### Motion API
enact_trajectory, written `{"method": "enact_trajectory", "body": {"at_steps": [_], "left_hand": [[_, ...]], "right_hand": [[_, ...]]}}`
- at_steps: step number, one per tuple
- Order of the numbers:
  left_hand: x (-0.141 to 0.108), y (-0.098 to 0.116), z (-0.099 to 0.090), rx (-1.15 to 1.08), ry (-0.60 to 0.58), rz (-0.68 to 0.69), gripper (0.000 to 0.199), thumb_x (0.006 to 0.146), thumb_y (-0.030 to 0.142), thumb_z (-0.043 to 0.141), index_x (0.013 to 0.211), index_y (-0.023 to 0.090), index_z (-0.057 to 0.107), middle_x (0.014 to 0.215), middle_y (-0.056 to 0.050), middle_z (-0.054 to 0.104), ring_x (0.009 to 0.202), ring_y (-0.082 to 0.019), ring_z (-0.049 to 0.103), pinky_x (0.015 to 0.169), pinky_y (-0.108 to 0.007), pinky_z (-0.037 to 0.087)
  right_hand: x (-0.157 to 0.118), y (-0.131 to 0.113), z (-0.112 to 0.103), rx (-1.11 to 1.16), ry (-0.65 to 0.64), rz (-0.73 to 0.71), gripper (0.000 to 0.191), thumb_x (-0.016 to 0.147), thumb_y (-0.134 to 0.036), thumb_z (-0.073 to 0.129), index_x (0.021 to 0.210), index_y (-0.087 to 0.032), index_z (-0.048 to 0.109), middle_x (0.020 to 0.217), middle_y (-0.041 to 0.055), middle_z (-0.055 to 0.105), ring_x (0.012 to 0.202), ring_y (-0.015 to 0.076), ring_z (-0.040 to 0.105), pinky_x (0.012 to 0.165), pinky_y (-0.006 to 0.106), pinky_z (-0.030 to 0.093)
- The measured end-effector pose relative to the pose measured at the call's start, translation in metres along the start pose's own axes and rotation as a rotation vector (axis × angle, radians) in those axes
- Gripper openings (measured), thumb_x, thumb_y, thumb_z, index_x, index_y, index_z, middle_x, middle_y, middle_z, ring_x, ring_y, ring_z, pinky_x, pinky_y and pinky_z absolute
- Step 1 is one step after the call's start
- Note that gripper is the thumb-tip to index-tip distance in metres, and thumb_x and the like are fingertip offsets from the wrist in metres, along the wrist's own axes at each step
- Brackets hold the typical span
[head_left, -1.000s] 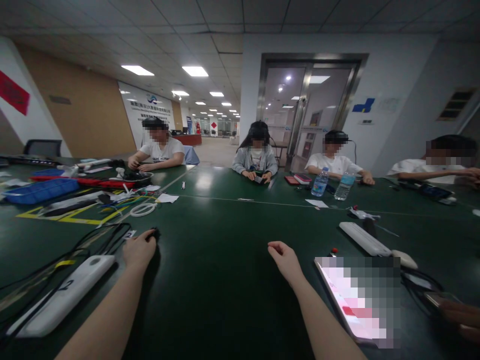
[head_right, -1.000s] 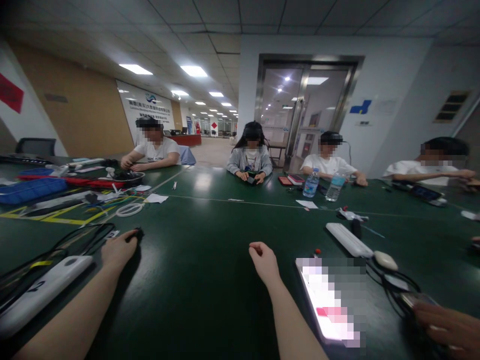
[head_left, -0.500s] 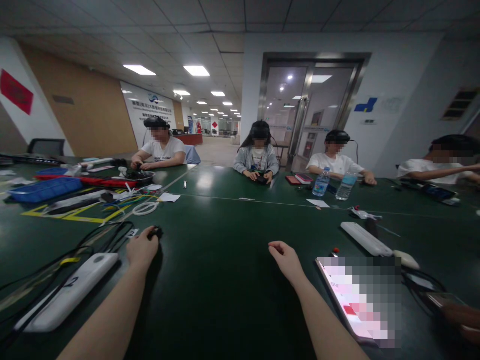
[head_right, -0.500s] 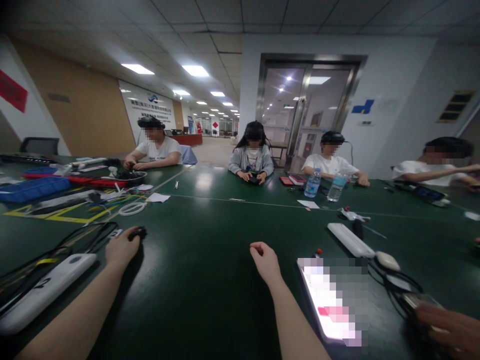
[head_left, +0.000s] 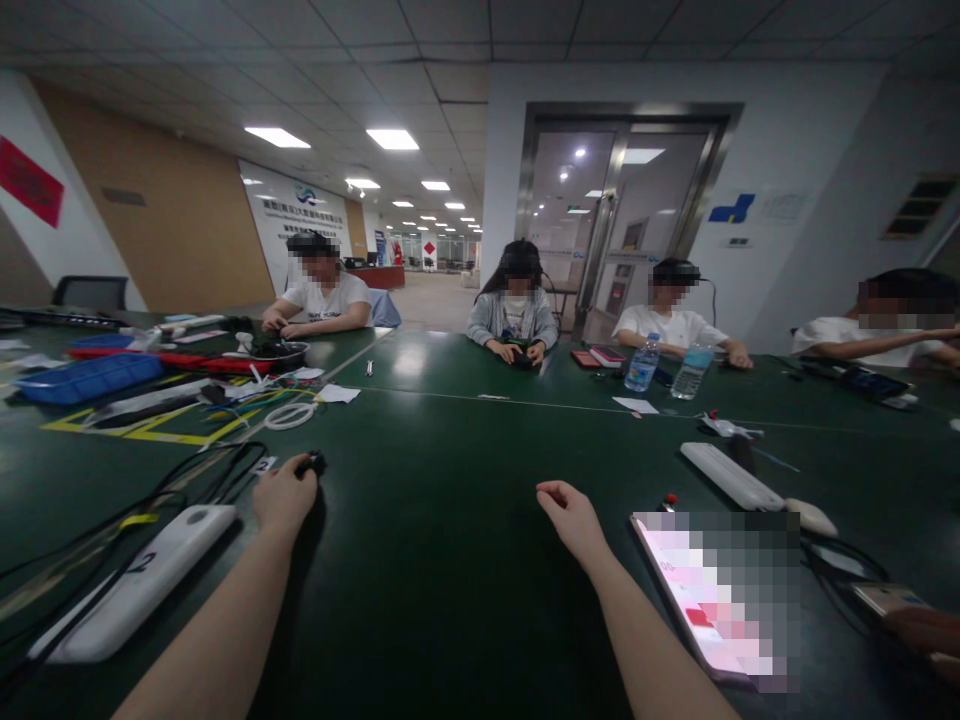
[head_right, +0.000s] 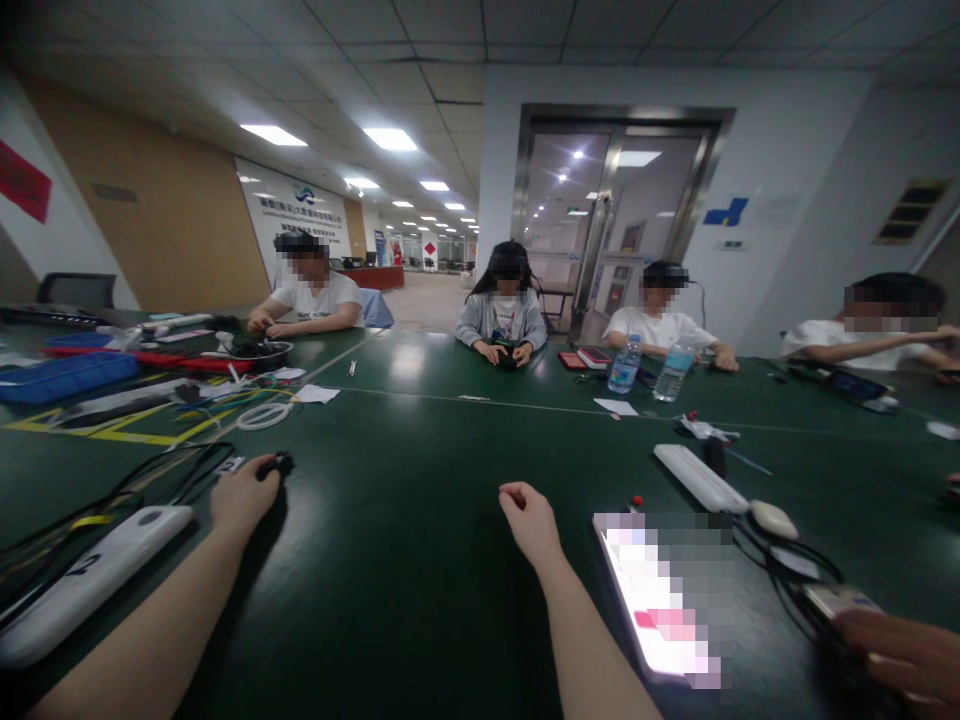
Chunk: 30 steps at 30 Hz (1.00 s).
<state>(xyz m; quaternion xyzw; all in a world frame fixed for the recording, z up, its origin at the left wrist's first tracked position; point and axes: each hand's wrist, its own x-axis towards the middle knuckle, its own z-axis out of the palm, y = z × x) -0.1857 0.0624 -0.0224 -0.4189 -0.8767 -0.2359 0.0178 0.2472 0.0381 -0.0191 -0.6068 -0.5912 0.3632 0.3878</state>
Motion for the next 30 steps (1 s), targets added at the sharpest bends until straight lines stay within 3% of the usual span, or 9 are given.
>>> {"method": "enact_trajectory", "body": {"at_steps": [21, 30], "left_hand": [[-0.002, 0.006, -0.003, -0.023, 0.001, -0.038, 0.052, 0.079, 0.034, 0.046, 0.122, 0.006, 0.051, 0.116, -0.021, 0.059, 0.109, -0.032, 0.055, 0.090, -0.039, 0.043], [0.001, 0.004, -0.002, -0.002, -0.023, -0.029, 0.049, 0.080, 0.035, 0.046, 0.118, 0.006, 0.056, 0.114, -0.021, 0.060, 0.108, -0.032, 0.055, 0.089, -0.038, 0.044]], "right_hand": [[0.006, 0.010, 0.003, 0.005, 0.008, -0.021, 0.024, 0.078, -0.033, 0.054, 0.096, -0.021, 0.064, 0.091, 0.0026, 0.065, 0.088, 0.0197, 0.061, 0.078, 0.034, 0.047], [0.004, 0.008, 0.003, -0.001, 0.013, -0.022, 0.023, 0.079, -0.034, 0.054, 0.095, -0.021, 0.064, 0.091, 0.0030, 0.066, 0.088, 0.0199, 0.061, 0.079, 0.034, 0.046]]}}
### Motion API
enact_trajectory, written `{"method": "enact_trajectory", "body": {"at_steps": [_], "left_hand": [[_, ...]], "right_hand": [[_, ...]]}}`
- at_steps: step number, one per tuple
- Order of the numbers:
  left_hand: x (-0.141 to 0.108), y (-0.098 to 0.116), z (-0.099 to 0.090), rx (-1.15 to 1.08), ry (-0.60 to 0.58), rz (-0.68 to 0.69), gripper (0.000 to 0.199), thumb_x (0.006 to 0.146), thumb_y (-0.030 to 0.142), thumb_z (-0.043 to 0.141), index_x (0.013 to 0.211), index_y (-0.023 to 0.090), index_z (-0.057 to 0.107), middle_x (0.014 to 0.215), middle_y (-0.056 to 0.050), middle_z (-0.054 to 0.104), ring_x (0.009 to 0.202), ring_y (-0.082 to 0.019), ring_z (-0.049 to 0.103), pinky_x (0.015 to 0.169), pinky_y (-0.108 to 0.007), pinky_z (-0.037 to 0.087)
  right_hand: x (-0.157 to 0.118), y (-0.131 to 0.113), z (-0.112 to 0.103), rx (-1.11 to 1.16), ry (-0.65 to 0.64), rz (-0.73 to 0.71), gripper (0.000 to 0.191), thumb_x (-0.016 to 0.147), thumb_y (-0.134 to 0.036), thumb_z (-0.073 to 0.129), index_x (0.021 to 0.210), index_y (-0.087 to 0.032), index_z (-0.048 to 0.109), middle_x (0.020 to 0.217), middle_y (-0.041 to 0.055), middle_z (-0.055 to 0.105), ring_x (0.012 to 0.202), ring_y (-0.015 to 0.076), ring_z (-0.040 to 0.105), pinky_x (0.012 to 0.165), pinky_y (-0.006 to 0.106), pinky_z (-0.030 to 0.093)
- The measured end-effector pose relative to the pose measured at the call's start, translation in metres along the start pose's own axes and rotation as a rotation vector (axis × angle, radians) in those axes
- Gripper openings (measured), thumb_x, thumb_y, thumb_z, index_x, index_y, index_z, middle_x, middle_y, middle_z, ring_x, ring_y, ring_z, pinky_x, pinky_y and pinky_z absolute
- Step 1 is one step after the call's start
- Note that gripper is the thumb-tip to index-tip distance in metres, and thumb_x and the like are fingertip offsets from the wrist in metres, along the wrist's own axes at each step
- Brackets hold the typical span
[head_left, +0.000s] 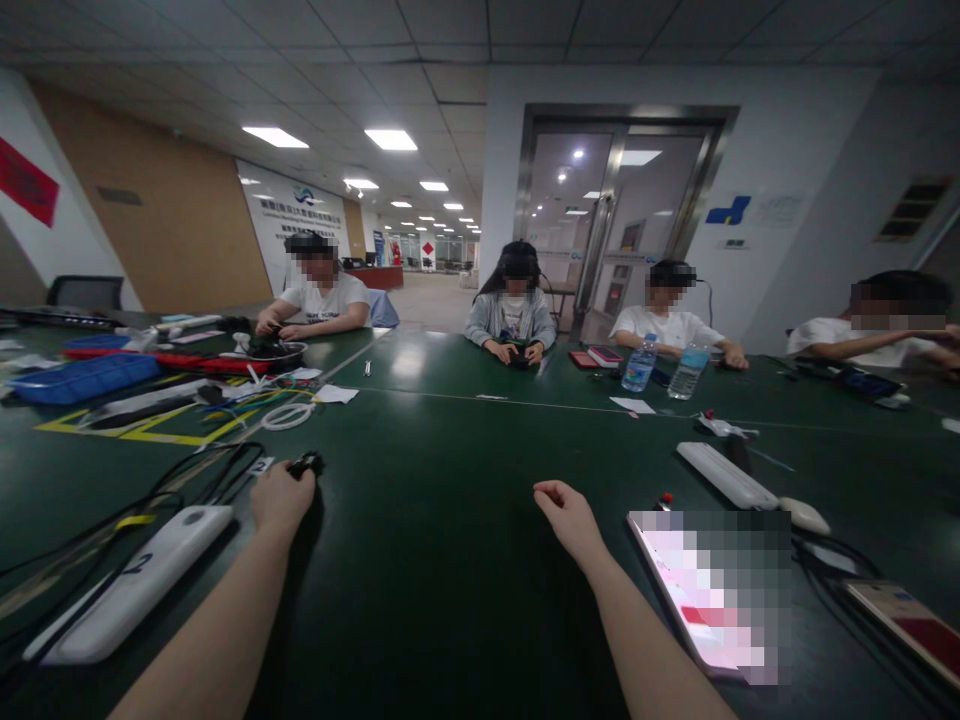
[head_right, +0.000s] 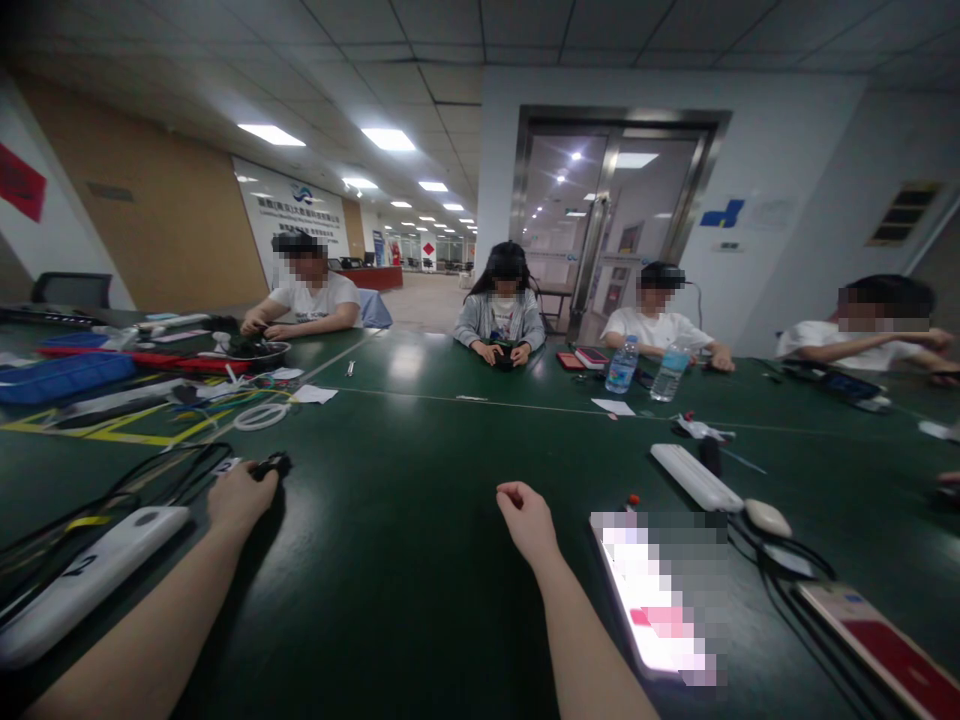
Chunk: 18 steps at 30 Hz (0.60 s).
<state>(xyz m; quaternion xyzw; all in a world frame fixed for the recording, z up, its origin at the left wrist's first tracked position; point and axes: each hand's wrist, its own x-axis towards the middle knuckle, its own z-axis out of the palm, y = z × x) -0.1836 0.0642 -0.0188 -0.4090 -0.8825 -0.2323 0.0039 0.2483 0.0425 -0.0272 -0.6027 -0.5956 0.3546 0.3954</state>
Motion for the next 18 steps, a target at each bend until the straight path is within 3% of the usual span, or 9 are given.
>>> {"method": "enact_trajectory", "body": {"at_steps": [8, 13, 18], "left_hand": [[-0.0040, 0.0023, -0.0031, -0.017, 0.015, 0.000, 0.051, 0.081, 0.036, 0.045, 0.121, 0.007, 0.053, 0.112, -0.021, 0.061, 0.106, -0.032, 0.056, 0.088, -0.039, 0.045], [-0.0061, 0.0027, -0.0060, -0.017, -0.014, 0.002, 0.041, 0.080, 0.036, 0.046, 0.115, 0.020, 0.059, 0.109, -0.016, 0.061, 0.102, -0.032, 0.058, 0.083, -0.040, 0.047], [-0.0046, 0.0009, -0.0045, -0.015, -0.010, -0.005, 0.040, 0.079, 0.038, 0.047, 0.112, 0.024, 0.062, 0.108, -0.015, 0.061, 0.101, -0.033, 0.058, 0.079, -0.041, 0.048]], "right_hand": [[-0.0006, -0.0013, 0.0002, -0.009, -0.001, -0.005, 0.024, 0.079, -0.032, 0.054, 0.097, -0.020, 0.064, 0.093, 0.0031, 0.066, 0.089, 0.0192, 0.061, 0.079, 0.033, 0.047], [0.0001, -0.0009, 0.0009, -0.021, 0.009, -0.015, 0.023, 0.079, -0.032, 0.054, 0.095, -0.020, 0.065, 0.091, 0.0033, 0.066, 0.088, 0.0197, 0.062, 0.078, 0.033, 0.047], [0.0001, -0.0001, 0.0000, -0.011, 0.003, -0.013, 0.022, 0.078, -0.031, 0.054, 0.096, -0.021, 0.065, 0.092, 0.0031, 0.066, 0.088, 0.0196, 0.061, 0.078, 0.033, 0.047]]}}
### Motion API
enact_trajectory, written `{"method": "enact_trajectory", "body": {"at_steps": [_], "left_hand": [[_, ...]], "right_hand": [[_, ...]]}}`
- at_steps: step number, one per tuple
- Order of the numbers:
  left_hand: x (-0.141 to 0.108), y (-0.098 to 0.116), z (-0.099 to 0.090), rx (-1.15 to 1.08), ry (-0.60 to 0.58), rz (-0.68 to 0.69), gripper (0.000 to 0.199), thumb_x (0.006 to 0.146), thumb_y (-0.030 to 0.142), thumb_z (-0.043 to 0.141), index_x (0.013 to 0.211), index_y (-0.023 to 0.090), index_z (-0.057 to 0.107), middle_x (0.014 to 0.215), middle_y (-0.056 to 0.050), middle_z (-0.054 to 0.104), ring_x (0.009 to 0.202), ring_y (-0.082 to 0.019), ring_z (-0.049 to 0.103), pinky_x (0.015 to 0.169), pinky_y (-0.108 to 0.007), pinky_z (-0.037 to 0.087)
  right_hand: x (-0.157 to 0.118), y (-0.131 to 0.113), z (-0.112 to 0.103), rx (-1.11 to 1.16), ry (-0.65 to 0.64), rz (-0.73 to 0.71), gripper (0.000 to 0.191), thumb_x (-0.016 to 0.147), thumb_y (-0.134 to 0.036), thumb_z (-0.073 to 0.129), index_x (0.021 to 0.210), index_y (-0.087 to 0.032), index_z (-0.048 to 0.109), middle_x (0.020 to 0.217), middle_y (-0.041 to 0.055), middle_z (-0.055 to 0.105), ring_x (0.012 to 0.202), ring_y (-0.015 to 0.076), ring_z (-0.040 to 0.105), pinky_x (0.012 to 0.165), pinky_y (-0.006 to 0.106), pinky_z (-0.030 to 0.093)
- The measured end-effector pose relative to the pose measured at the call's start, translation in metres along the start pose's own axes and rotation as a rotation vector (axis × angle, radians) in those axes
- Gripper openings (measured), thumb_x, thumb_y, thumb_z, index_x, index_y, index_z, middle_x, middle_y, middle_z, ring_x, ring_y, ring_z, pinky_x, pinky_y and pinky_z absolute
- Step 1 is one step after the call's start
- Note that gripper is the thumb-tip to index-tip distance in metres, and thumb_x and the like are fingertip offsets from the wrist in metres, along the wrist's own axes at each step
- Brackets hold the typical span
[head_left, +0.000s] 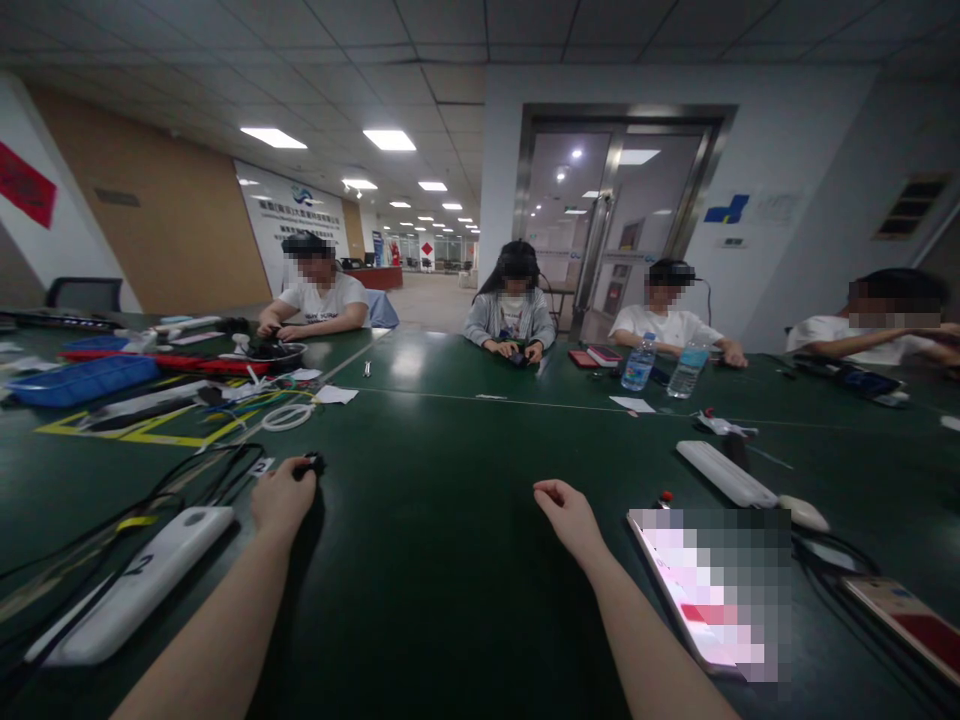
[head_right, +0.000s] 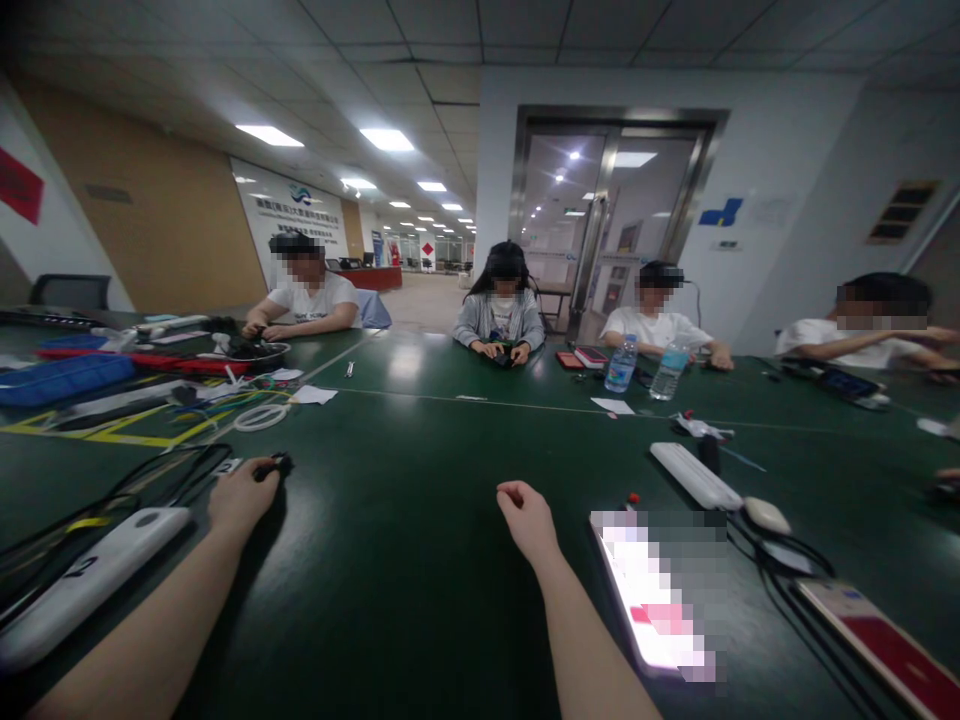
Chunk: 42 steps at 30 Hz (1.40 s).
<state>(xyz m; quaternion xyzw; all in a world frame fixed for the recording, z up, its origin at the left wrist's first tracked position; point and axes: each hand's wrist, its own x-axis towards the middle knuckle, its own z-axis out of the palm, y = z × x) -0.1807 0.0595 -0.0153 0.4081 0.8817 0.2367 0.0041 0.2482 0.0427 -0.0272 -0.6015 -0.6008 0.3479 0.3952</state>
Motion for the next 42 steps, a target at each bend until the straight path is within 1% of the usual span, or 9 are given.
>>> {"method": "enact_trajectory", "body": {"at_steps": [7, 11, 17, 19, 21, 24, 29, 35, 42], "left_hand": [[0.0021, -0.0019, 0.0018, -0.004, -0.017, -0.012, 0.043, 0.080, 0.039, 0.045, 0.118, 0.026, 0.060, 0.109, -0.015, 0.060, 0.101, -0.032, 0.058, 0.081, -0.041, 0.048], [0.0043, -0.0036, 0.0037, -0.008, -0.035, 0.006, 0.042, 0.081, 0.040, 0.044, 0.118, 0.030, 0.061, 0.116, -0.013, 0.057, 0.104, -0.033, 0.056, 0.083, -0.043, 0.048], [0.0025, -0.0016, 0.0035, -0.009, -0.065, -0.003, 0.041, 0.083, 0.039, 0.041, 0.117, 0.032, 0.062, 0.123, -0.013, 0.053, 0.107, -0.034, 0.054, 0.084, -0.044, 0.047], [0.0004, -0.0005, 0.0033, -0.023, -0.041, -0.007, 0.044, 0.083, 0.039, 0.041, 0.123, 0.028, 0.057, 0.120, -0.015, 0.055, 0.107, -0.034, 0.055, 0.084, -0.044, 0.047], [-0.0014, 0.0005, 0.0035, -0.047, 0.015, -0.011, 0.051, 0.082, 0.039, 0.043, 0.129, 0.021, 0.049, 0.118, -0.017, 0.057, 0.108, -0.034, 0.055, 0.086, -0.043, 0.046], [-0.0024, 0.0020, 0.0037, -0.062, 0.046, -0.025, 0.056, 0.080, 0.038, 0.046, 0.130, 0.011, 0.046, 0.119, -0.020, 0.056, 0.111, -0.034, 0.052, 0.090, -0.043, 0.044], [-0.0016, 0.0032, 0.0024, -0.068, 0.007, -0.049, 0.054, 0.079, 0.040, 0.048, 0.127, 0.013, 0.048, 0.121, -0.020, 0.055, 0.112, -0.035, 0.052, 0.089, -0.043, 0.044], [-0.0016, 0.0028, 0.0007, -0.118, 0.010, -0.087, 0.062, 0.076, 0.045, 0.052, 0.128, 0.011, 0.044, 0.120, -0.020, 0.056, 0.111, -0.035, 0.053, 0.089, -0.044, 0.044], [-0.0009, 0.0032, -0.0007, -0.099, -0.007, -0.081, 0.064, 0.075, 0.048, 0.053, 0.125, 0.009, 0.048, 0.120, -0.021, 0.056, 0.111, -0.035, 0.053, 0.088, -0.042, 0.045]], "right_hand": [[0.0009, 0.0030, 0.0002, 0.024, -0.009, 0.011, 0.023, 0.079, -0.032, 0.055, 0.097, -0.021, 0.064, 0.092, 0.0027, 0.066, 0.088, 0.0192, 0.061, 0.078, 0.033, 0.047], [0.0011, 0.0043, 0.0005, 0.041, -0.011, 0.011, 0.023, 0.078, -0.032, 0.056, 0.097, -0.022, 0.065, 0.093, 0.0028, 0.066, 0.089, 0.0196, 0.061, 0.078, 0.034, 0.047], [0.0025, 0.0065, 0.0012, 0.032, -0.008, 0.002, 0.023, 0.078, -0.032, 0.055, 0.096, -0.021, 0.064, 0.092, 0.0028, 0.066, 0.088, 0.0194, 0.061, 0.078, 0.033, 0.047], [0.0026, 0.0061, 0.0014, 0.026, -0.002, -0.009, 0.024, 0.078, -0.032, 0.055, 0.096, -0.021, 0.064, 0.092, 0.0029, 0.066, 0.089, 0.0195, 0.061, 0.078, 0.033, 0.047], [0.0022, 0.0045, 0.0012, 0.012, 0.004, -0.016, 0.024, 0.078, -0.033, 0.054, 0.096, -0.021, 0.064, 0.092, 0.0031, 0.066, 0.089, 0.0197, 0.061, 0.078, 0.033, 0.046], [0.0003, 0.0008, 0.0002, -0.005, 0.000, -0.006, 0.024, 0.079, -0.034, 0.054, 0.096, -0.021, 0.064, 0.092, 0.0031, 0.066, 0.090, 0.0196, 0.061, 0.079, 0.033, 0.046], [-0.0011, -0.0021, -0.0011, -0.001, -0.004, 0.014, 0.024, 0.078, -0.032, 0.054, 0.097, -0.021, 0.065, 0.093, 0.0029, 0.066, 0.090, 0.0197, 0.061, 0.080, 0.033, 0.046], [0.0002, -0.0005, -0.0009, -0.003, -0.007, 0.012, 0.024, 0.079, -0.033, 0.055, 0.096, -0.021, 0.064, 0.093, 0.0024, 0.066, 0.089, 0.0187, 0.061, 0.079, 0.032, 0.046], [0.0002, -0.0007, -0.0009, 0.006, -0.010, 0.020, 0.023, 0.078, -0.032, 0.055, 0.096, -0.021, 0.065, 0.092, 0.0025, 0.066, 0.089, 0.0193, 0.060, 0.077, 0.033, 0.046]]}}
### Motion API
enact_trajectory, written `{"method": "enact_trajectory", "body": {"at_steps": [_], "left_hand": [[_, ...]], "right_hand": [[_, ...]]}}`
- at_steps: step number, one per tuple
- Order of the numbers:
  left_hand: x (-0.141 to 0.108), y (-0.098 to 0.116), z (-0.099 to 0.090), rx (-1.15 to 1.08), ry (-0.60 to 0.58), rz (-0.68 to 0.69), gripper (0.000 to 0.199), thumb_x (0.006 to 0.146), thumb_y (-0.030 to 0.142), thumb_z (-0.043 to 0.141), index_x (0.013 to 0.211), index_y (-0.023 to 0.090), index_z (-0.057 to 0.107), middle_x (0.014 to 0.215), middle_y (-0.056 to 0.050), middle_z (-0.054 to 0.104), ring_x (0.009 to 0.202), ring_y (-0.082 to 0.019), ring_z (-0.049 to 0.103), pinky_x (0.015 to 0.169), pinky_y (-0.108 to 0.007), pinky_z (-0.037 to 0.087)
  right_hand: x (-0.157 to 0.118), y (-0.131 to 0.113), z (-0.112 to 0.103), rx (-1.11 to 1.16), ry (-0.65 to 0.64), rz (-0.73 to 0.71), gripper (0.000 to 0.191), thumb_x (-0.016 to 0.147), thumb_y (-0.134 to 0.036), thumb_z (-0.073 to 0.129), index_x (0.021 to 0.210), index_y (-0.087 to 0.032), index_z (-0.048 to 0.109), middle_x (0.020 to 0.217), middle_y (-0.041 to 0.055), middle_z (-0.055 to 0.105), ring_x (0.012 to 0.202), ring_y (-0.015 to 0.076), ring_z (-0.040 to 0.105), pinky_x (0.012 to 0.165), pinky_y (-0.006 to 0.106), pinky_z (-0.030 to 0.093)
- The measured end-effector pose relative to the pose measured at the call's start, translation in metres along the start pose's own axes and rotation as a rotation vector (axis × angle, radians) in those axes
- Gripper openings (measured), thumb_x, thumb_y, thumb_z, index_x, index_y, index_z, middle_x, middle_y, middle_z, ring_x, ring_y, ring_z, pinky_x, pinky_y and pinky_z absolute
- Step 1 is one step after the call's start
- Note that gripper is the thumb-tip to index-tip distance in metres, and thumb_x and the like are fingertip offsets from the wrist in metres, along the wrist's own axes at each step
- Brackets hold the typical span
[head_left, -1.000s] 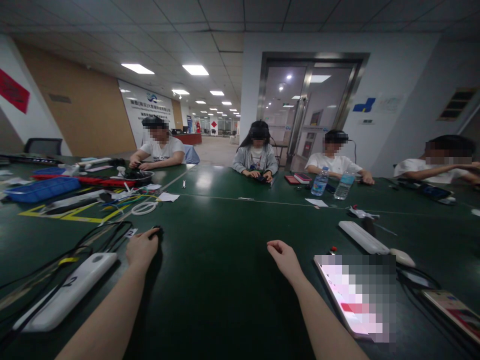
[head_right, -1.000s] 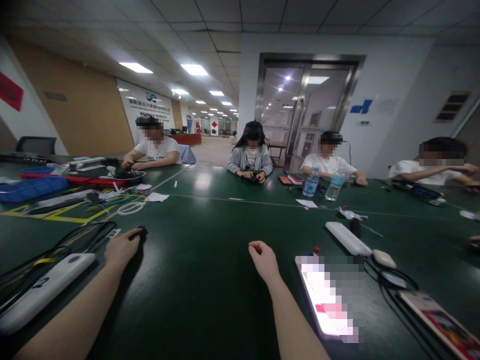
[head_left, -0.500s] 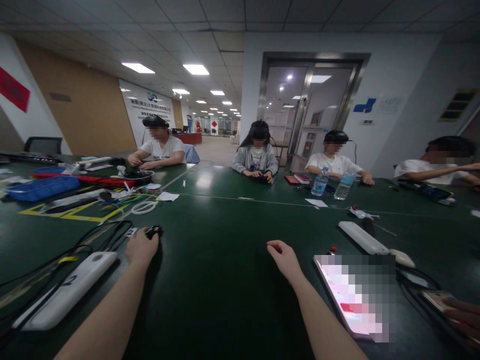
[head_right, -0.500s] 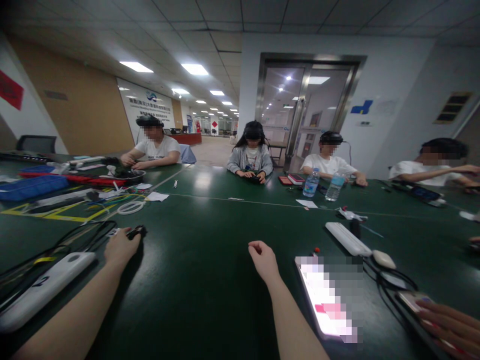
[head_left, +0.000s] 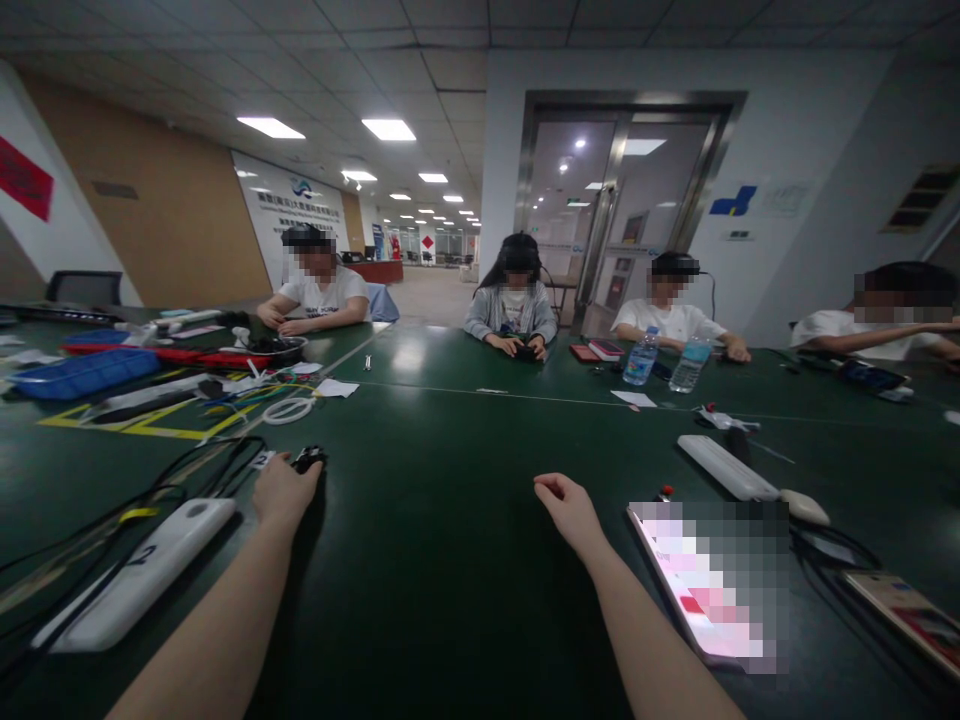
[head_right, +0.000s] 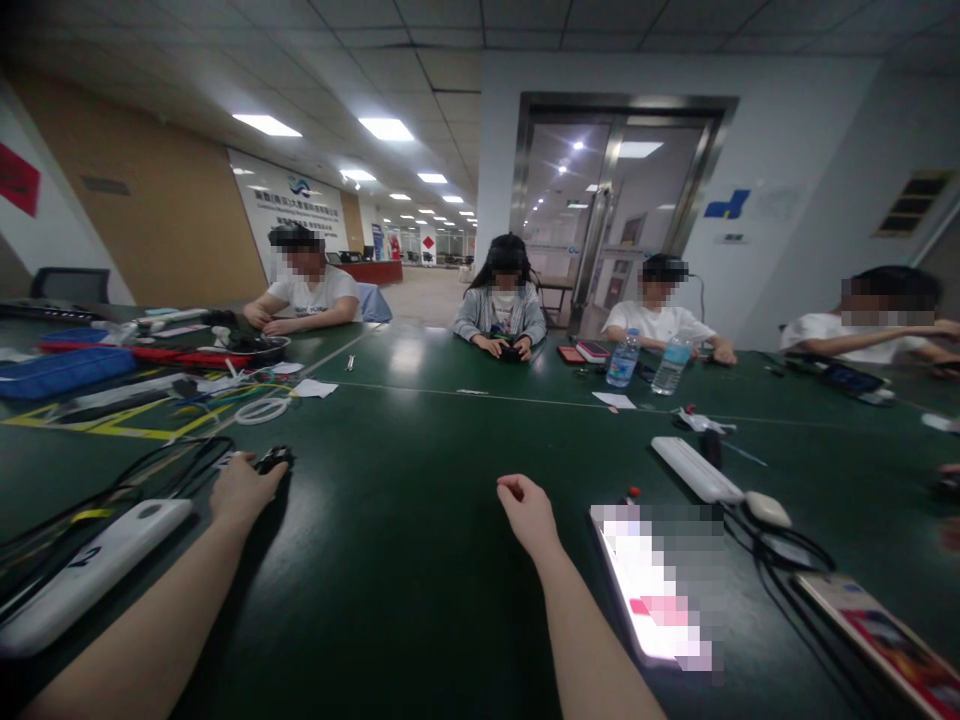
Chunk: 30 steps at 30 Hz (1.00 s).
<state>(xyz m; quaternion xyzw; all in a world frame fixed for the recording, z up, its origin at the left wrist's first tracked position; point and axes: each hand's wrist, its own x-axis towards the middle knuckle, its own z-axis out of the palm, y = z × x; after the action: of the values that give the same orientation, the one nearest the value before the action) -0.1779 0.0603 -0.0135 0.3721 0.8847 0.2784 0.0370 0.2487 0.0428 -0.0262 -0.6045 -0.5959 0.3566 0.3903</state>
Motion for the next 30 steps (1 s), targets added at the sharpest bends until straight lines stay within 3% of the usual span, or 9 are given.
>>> {"method": "enact_trajectory", "body": {"at_steps": [13, 17, 20, 25, 27, 30], "left_hand": [[0.000, 0.001, -0.001, 0.102, -0.032, 0.030, 0.056, 0.077, 0.044, 0.048, 0.122, 0.012, 0.055, 0.119, -0.021, 0.055, 0.110, -0.035, 0.053, 0.085, -0.042, 0.046], [-0.012, 0.014, 0.005, 0.113, -0.056, 0.092, 0.055, 0.078, 0.044, 0.049, 0.122, 0.011, 0.055, 0.118, -0.020, 0.055, 0.109, -0.034, 0.053, 0.088, -0.042, 0.044], [-0.038, 0.036, 0.016, 0.064, -0.193, 0.342, 0.050, 0.079, 0.040, 0.050, 0.119, 0.011, 0.056, 0.117, -0.017, 0.056, 0.108, -0.029, 0.053, 0.091, -0.039, 0.042], [-0.108, 0.074, 0.029, -0.230, -0.660, 0.916, 0.042, 0.077, 0.037, 0.057, 0.116, 0.020, 0.059, 0.116, -0.007, 0.056, 0.106, -0.021, 0.053, 0.094, -0.033, 0.041], [-0.131, 0.082, 0.028, -0.284, -0.771, 1.032, 0.041, 0.077, 0.034, 0.058, 0.117, 0.024, 0.058, 0.116, -0.005, 0.056, 0.106, -0.020, 0.052, 0.094, -0.034, 0.041], [-0.150, 0.087, 0.023, -0.304, -0.829, 1.113, 0.042, 0.078, 0.031, 0.058, 0.119, 0.026, 0.056, 0.120, -0.005, 0.053, 0.109, -0.019, 0.049, 0.097, -0.035, 0.039]], "right_hand": [[-0.002, -0.003, 0.000, 0.002, 0.005, 0.004, 0.024, 0.079, -0.031, 0.055, 0.097, -0.021, 0.065, 0.093, 0.0030, 0.066, 0.088, 0.0191, 0.061, 0.077, 0.033, 0.046], [-0.001, -0.002, 0.000, 0.009, 0.002, 0.010, 0.023, 0.078, -0.031, 0.056, 0.096, -0.021, 0.065, 0.092, 0.0025, 0.066, 0.089, 0.0192, 0.061, 0.077, 0.033, 0.046], [0.000, -0.002, 0.000, 0.006, 0.001, 0.002, 0.023, 0.078, -0.032, 0.056, 0.096, -0.020, 0.065, 0.092, 0.0031, 0.066, 0.088, 0.0192, 0.061, 0.077, 0.033, 0.046], [-0.002, -0.004, 0.002, -0.008, -0.005, -0.011, 0.021, 0.079, -0.031, 0.055, 0.095, -0.021, 0.064, 0.091, 0.0026, 0.066, 0.088, 0.0185, 0.061, 0.078, 0.033, 0.047], [-0.005, -0.009, 0.004, -0.004, -0.023, -0.035, 0.021, 0.079, -0.031, 0.055, 0.095, -0.021, 0.064, 0.092, 0.0024, 0.065, 0.089, 0.0182, 0.060, 0.078, 0.032, 0.046], [-0.014, -0.024, 0.007, -0.008, -0.140, -0.095, 0.024, 0.078, -0.032, 0.057, 0.098, -0.021, 0.064, 0.091, 0.0021, 0.064, 0.086, 0.0174, 0.059, 0.076, 0.031, 0.046]]}}
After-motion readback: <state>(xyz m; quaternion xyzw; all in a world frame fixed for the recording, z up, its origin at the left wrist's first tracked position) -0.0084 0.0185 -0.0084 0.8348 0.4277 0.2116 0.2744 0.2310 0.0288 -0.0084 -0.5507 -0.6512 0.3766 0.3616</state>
